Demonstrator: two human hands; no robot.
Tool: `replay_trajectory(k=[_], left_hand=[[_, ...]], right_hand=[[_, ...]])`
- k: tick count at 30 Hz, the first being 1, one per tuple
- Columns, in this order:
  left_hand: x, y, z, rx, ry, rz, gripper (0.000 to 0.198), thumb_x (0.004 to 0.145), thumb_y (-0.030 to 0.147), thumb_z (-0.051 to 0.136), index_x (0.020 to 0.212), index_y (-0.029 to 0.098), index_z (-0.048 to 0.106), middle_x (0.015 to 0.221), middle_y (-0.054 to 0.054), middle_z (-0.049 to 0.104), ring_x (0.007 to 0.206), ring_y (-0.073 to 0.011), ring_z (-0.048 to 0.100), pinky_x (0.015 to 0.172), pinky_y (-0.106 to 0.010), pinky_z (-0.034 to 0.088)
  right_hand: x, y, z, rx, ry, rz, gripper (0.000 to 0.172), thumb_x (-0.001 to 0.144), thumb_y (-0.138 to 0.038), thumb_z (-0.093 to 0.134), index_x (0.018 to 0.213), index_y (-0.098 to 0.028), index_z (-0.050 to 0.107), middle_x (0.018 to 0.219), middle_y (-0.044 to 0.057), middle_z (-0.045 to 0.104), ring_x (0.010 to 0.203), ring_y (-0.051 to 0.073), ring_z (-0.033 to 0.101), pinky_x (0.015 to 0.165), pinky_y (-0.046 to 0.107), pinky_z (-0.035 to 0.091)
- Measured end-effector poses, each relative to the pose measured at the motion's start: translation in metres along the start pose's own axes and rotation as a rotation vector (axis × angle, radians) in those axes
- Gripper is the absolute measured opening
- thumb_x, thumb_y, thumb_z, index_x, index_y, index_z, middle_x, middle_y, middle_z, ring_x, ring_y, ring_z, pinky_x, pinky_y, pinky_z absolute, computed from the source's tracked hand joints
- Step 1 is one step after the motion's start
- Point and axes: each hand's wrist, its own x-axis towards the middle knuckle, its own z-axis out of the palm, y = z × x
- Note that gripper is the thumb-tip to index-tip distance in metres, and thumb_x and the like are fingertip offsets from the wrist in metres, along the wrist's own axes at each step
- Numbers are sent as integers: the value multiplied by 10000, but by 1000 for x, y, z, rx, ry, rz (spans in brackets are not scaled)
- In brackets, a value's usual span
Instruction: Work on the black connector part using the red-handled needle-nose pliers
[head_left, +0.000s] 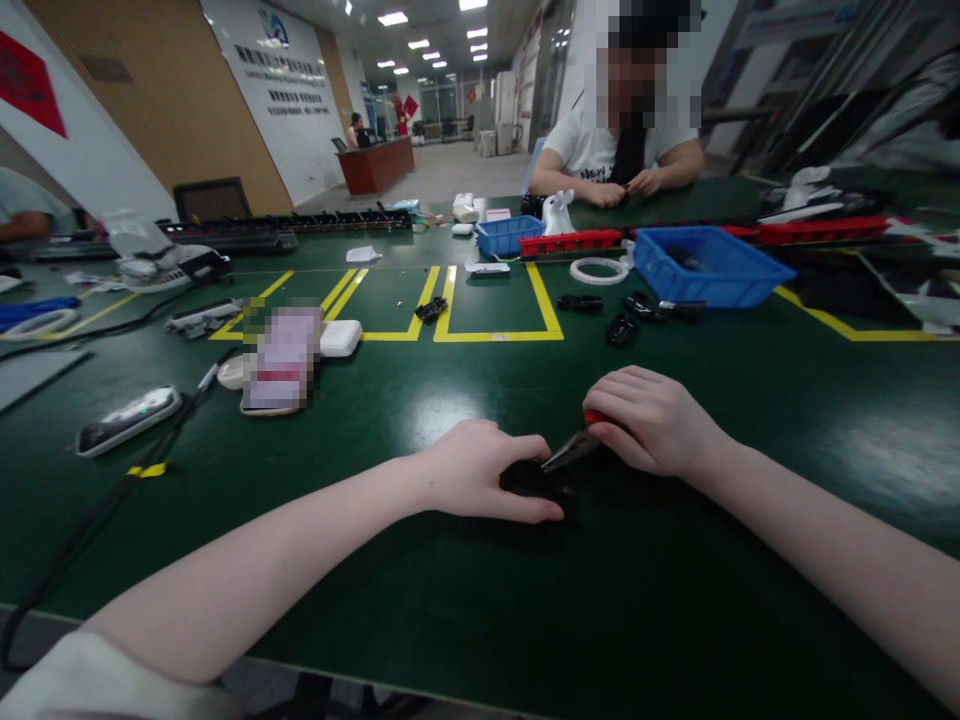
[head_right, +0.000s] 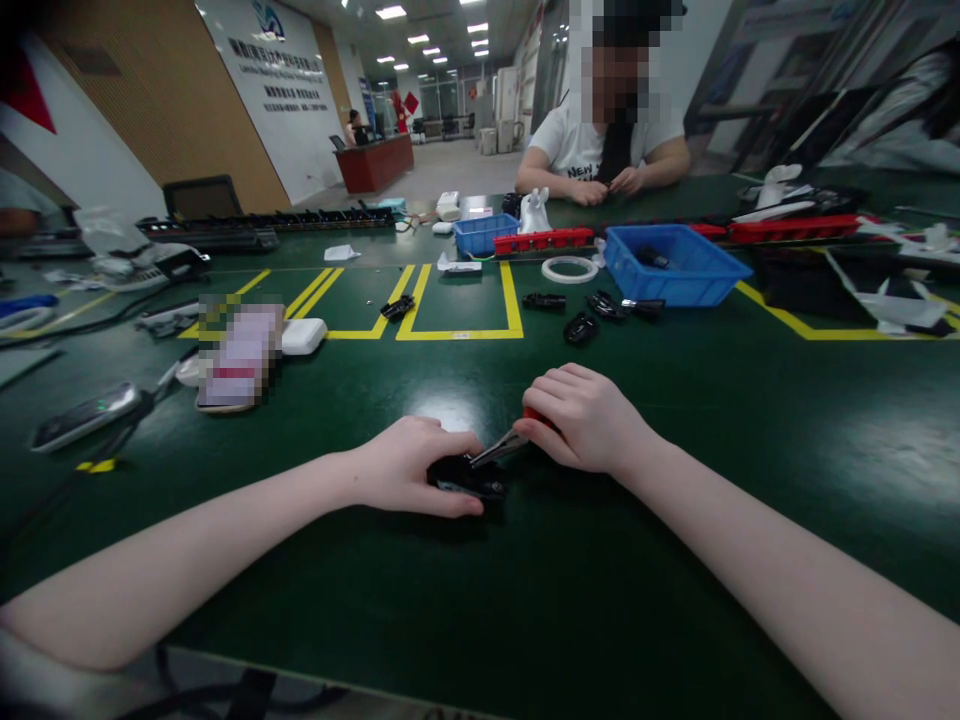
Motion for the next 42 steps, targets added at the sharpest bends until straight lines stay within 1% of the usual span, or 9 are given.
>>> replay_trajectory(k=[5,9,15,21,28,34,38,42], left_hand=[[0,-1,1,2,-5,-4,444,891,639,615,1012,212,618,667,42,583,586,-133,574,535,-225,303],[0,-1,0,9,2,-5,439,895,629,616,1013,207,619,660,45,585,573,-130,565,527,-227,295],[0,1,-1,13,-15,-11,446,901,628,610,1040,205,623,674,38,602,585,-135,572,537,-229,298],[0,2,-1,9,0,-13,425,894,602,636,1047,206,629,691,34,614,597,-135,581,541,-229,307],[-1,2,-1,-27,-7,-11,396,901,582,635,1039,212,636,694,32,621,592,-134,579,542,-227,311],[0,3,-1,9,-21,-36,425,893,609,627,1048,213,635,690,29,617,611,-145,586,548,-231,312],[0,4,-2,8,-37,-45,426,896,606,624,1059,212,633,713,24,630,625,-148,593,555,-230,320],[1,4,-2,-12,-37,-50,430,891,611,626,1064,217,639,687,29,615,616,-149,591,547,-230,313]], right_hand=[[-3,4,5,-8,16,-11,358,1012,-366,373,789,-193,593,741,63,653,687,194,588,671,340,428],[-4,6,5,-21,18,-13,321,1002,-346,407,790,-191,591,742,61,653,694,194,594,678,341,435],[0,2,-1,-37,17,-17,352,1012,-346,394,774,-185,596,730,63,653,681,194,603,665,341,443],[3,-1,-7,-52,4,-9,368,1019,-347,392,773,-178,608,728,68,663,680,196,615,664,341,448],[0,0,-7,-52,12,6,340,1012,-319,412,797,-164,625,755,79,676,710,206,634,686,349,451],[1,-4,-6,-39,9,4,319,1000,-317,420,801,-175,624,780,78,687,739,209,642,705,350,458],[1,-5,-5,-30,8,4,337,1004,-321,415,791,-170,628,769,78,685,722,204,637,697,351,456],[1,-5,-4,-27,-3,16,347,1008,-284,387,777,-176,623,746,69,680,700,193,629,684,348,451]])
